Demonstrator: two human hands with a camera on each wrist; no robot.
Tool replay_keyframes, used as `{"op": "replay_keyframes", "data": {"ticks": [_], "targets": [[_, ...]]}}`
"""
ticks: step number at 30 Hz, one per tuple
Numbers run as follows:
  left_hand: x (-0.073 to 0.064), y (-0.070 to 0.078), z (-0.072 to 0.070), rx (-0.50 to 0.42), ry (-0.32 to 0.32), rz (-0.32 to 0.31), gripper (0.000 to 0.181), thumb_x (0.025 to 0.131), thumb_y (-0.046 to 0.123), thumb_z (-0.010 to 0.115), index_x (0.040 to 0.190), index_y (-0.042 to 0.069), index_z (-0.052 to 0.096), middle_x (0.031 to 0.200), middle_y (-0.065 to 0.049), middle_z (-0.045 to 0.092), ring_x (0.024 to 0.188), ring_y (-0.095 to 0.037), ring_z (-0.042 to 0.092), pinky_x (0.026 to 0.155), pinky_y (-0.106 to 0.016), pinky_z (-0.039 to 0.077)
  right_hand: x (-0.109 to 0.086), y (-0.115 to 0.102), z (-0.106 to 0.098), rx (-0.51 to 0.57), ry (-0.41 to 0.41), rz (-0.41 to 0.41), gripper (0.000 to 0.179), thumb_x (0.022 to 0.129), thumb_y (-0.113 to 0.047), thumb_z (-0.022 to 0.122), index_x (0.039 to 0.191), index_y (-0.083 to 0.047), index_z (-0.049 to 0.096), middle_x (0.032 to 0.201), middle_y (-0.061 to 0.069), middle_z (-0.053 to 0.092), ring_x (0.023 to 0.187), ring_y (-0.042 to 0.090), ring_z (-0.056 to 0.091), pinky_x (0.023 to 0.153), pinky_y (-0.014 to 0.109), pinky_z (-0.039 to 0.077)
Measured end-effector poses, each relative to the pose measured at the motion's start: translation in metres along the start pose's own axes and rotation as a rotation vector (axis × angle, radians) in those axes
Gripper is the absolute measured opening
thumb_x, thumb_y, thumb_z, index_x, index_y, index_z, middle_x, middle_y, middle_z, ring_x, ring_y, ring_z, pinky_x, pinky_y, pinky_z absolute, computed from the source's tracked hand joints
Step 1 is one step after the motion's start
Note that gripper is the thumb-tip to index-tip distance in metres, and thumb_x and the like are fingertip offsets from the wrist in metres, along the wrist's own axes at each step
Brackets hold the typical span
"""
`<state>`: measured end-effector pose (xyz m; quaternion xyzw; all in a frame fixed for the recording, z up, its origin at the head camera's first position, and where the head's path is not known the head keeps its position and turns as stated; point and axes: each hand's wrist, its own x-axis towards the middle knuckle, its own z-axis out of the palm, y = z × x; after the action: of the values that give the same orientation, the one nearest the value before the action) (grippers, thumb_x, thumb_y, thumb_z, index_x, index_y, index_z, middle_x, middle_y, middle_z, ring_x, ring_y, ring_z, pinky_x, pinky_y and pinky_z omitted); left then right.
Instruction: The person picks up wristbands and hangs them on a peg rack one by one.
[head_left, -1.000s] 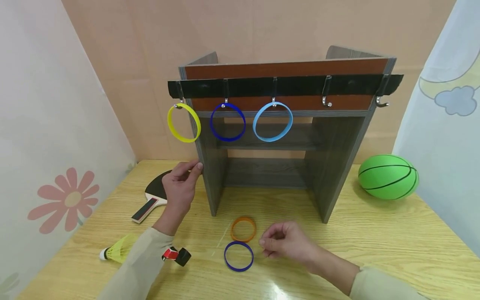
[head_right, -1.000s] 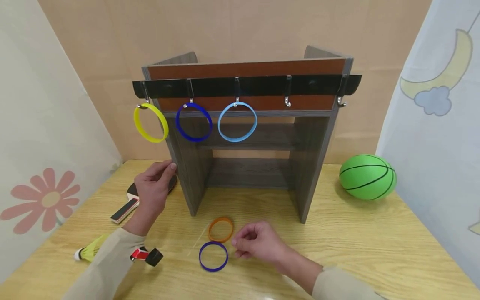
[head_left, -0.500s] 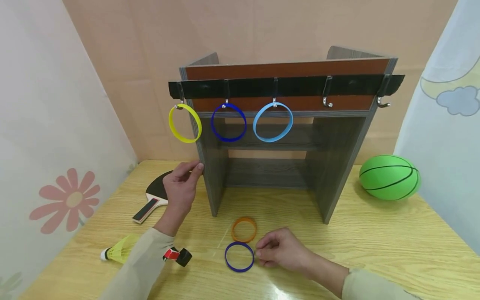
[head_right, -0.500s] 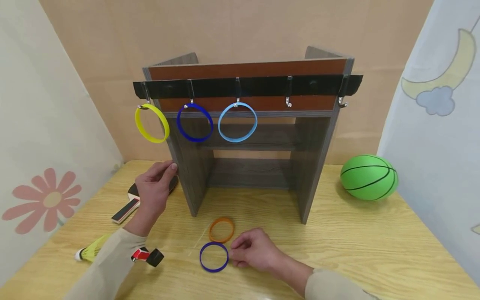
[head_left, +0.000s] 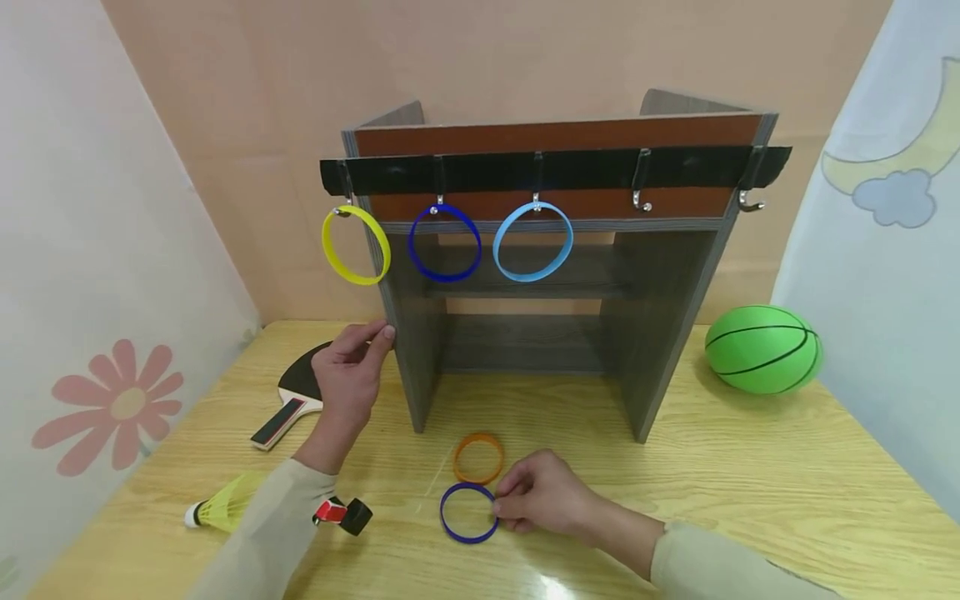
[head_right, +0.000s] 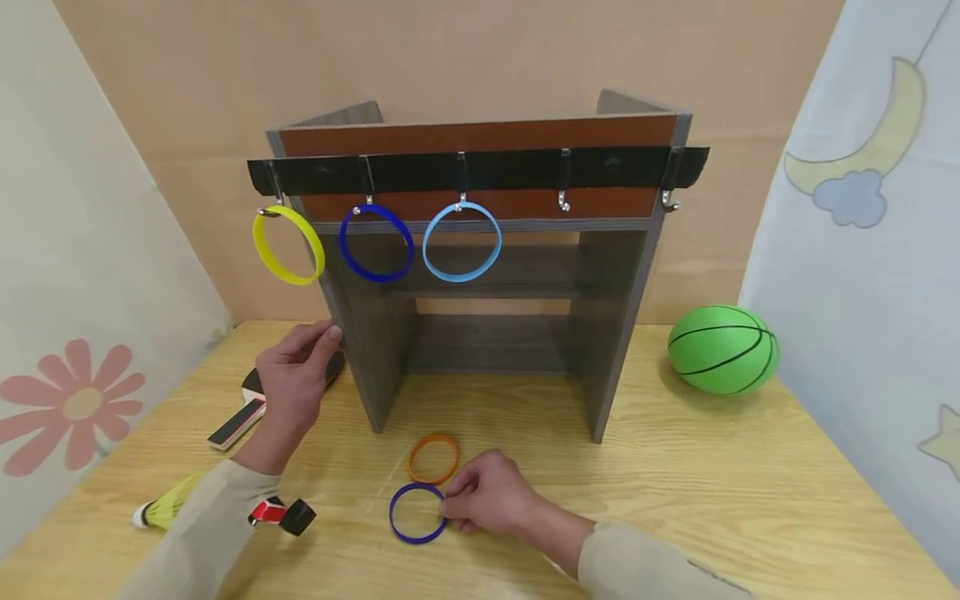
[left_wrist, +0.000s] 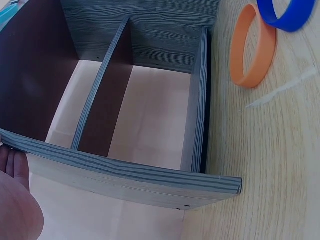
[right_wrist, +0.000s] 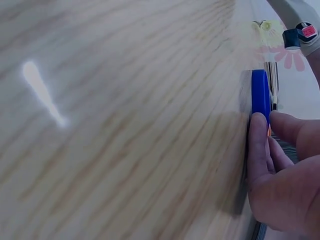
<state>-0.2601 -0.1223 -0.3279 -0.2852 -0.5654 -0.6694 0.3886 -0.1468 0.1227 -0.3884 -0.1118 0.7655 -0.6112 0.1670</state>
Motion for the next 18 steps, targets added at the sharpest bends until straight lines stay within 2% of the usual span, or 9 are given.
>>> {"op": "replay_keyframes", "data": {"ticks": [7, 18], "targets": [[-0.0003, 0.0016, -0.0003, 0.003, -0.022, 0.001, 0.009, 0.083, -0.013, 0.065, 0.091, -0.016, 0.067, 0.075, -0.006, 0.065, 0.060, -0.010, 0.059, 0.057, -0.017, 0.047, 0.0024, -0.0042, 0.0038, -0.071, 0.020, 0.017, 0.012, 0.079, -0.004, 0.075, 0.079, 0.003, 0.066, 0.065, 0.010, 0.064, 0.057, 0.020, 0.064, 0.054, 0.033, 0.055], [-0.0005, 0.0008, -0.0010, 0.009, -0.019, 0.001, 0.010, 0.083, -0.009, 0.067, 0.091, -0.016, 0.067, 0.076, -0.003, 0.065, 0.060, -0.010, 0.059, 0.057, -0.018, 0.047, 0.0034, -0.0066, 0.0066, -0.115, 0.035, 0.023, 0.014, 0.076, -0.005, 0.077, 0.073, 0.000, 0.065, 0.063, 0.009, 0.064, 0.052, 0.019, 0.063, 0.050, 0.032, 0.054]]}}
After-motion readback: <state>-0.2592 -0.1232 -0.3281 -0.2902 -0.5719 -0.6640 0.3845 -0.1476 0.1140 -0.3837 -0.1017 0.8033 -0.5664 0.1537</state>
